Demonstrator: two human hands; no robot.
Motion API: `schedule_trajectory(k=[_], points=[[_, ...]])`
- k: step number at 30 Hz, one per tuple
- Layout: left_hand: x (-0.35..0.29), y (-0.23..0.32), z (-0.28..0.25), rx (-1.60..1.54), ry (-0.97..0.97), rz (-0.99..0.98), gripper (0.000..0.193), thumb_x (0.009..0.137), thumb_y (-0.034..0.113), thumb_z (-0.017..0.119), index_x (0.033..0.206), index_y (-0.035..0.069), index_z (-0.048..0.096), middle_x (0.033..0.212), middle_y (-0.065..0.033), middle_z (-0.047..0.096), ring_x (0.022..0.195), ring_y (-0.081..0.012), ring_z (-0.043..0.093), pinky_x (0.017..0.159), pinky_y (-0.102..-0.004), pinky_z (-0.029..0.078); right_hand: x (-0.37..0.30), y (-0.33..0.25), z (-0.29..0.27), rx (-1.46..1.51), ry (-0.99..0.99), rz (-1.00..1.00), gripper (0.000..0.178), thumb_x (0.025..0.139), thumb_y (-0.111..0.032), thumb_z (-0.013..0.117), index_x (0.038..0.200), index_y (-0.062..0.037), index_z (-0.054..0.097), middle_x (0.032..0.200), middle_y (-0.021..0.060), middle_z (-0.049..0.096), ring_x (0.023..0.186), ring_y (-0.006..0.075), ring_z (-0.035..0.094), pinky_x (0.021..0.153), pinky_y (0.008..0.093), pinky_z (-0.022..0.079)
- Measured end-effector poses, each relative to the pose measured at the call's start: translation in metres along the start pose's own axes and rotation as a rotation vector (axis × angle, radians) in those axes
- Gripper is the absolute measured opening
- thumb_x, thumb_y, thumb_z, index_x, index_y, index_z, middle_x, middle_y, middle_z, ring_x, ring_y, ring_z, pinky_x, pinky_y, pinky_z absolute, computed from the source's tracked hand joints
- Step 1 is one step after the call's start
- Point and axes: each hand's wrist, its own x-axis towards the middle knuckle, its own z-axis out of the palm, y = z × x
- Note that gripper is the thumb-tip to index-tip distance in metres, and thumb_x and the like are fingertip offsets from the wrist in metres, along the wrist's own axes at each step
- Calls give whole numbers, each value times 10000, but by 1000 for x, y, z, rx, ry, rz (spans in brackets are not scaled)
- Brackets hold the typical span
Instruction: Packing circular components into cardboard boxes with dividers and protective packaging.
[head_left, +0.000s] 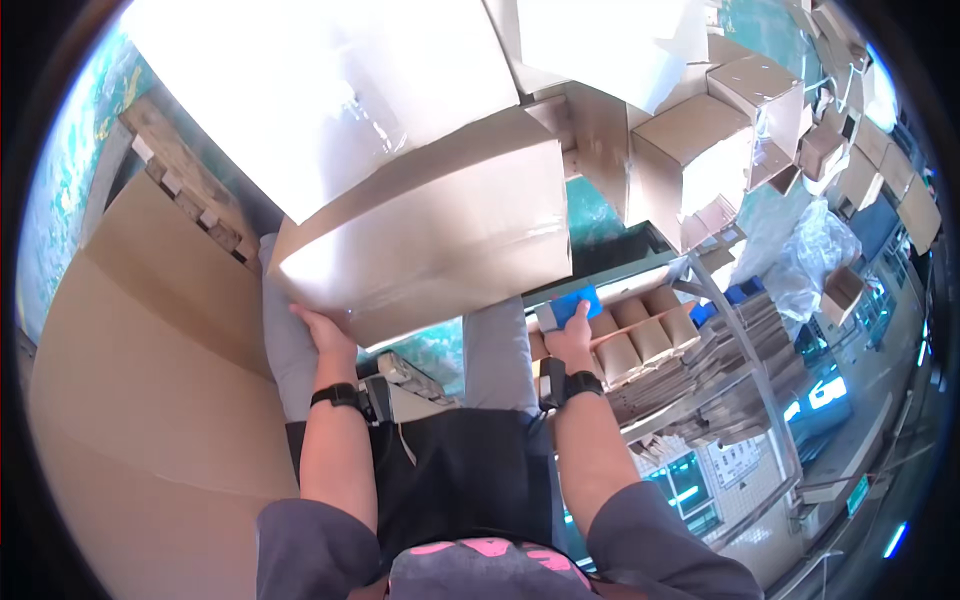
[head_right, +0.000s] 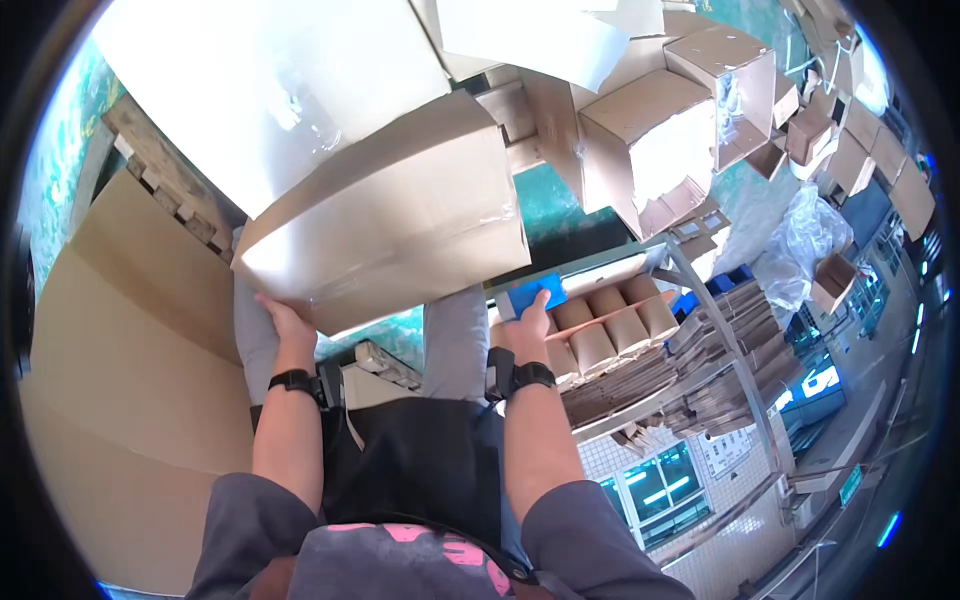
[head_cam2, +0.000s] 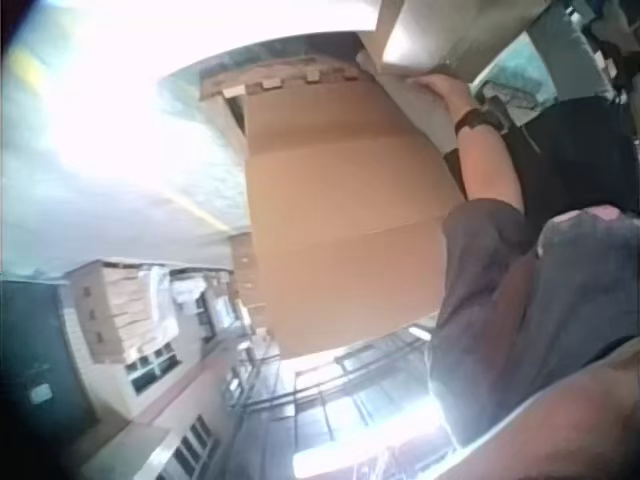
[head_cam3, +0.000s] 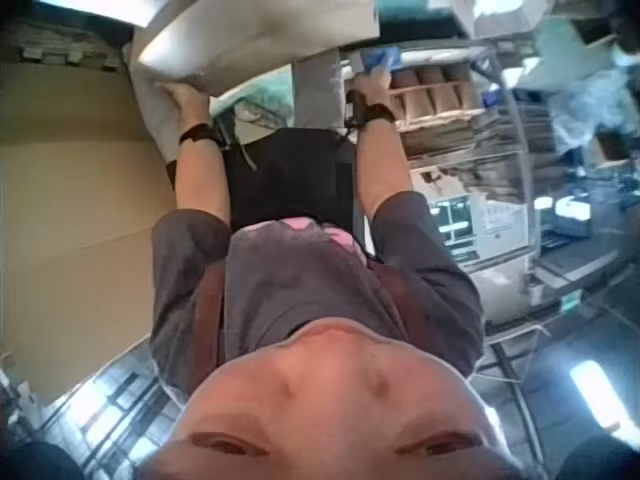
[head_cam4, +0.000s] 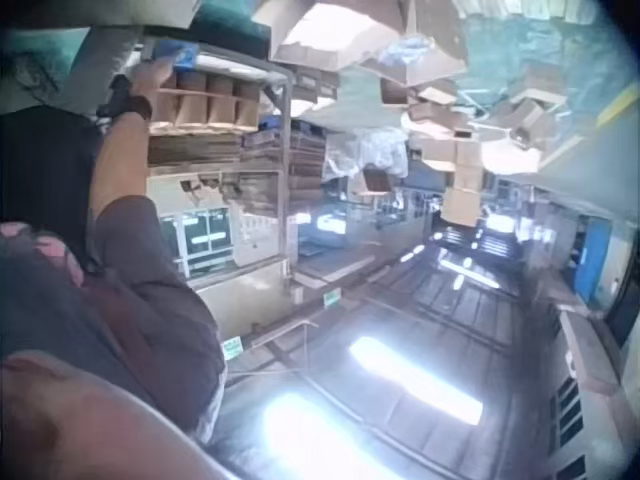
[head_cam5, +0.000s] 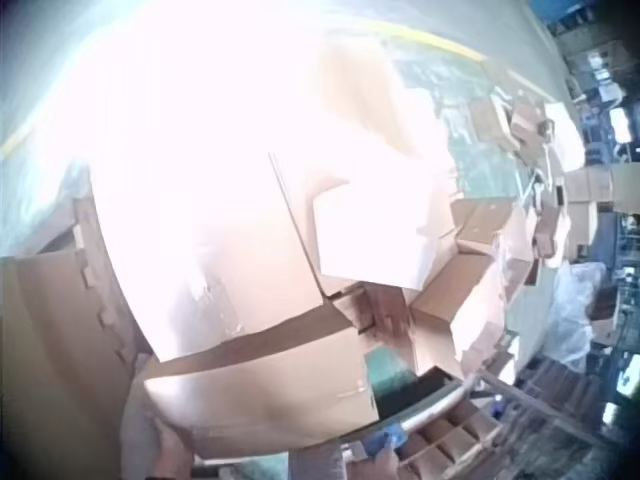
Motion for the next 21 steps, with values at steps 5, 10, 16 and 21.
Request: schedule_trajectory(k=[5, 10, 16, 21], points=[[0, -1, 56, -11, 123, -34, 709, 931, 624, 214, 1429, 123, 274, 1472, -57, 289, 1340, -240, 276, 1094, -354, 223, 82, 16, -23, -384, -56, -489, 802, 793, -200, 708, 1405, 7, 234, 1189, 152, 554, 1085, 246, 547, 923, 324, 425], [-13, 18, 45, -25, 56, -49, 586, 965, 524, 244, 1375, 119, 348, 1423, -53, 351, 1294, -238, 338, 1069, -353, 272, 12, -6, 46, 177, -16, -232, 502, 959, -355, 448, 1329, -23, 374, 1246, 100, 526, 1122, 229, 524, 993, 365, 395], [-22, -12, 75, 48, -238, -137, 535, 966, 452, 238, 1366, 113, 348, 1361, -56, 421, 1252, -229, 392, 1032, -382, 327, 6, -87, 82, 377, -81, -334, 524, 970, -434, 396, 1229, 18, 454, 1151, 141, 584, 1028, 250, 573, 989, 386, 411], [1, 18, 57, 365, -73, -222, 526, 956, 463, 326, 1358, 124, 357, 1358, -52, 430, 1240, -217, 402, 966, -376, 351, -10, -79, 65, -87, -29, -303, 513, 965, -411, 431, 1104, 74, 521, 925, 152, 650, 839, 267, 642, 828, 392, 510]])
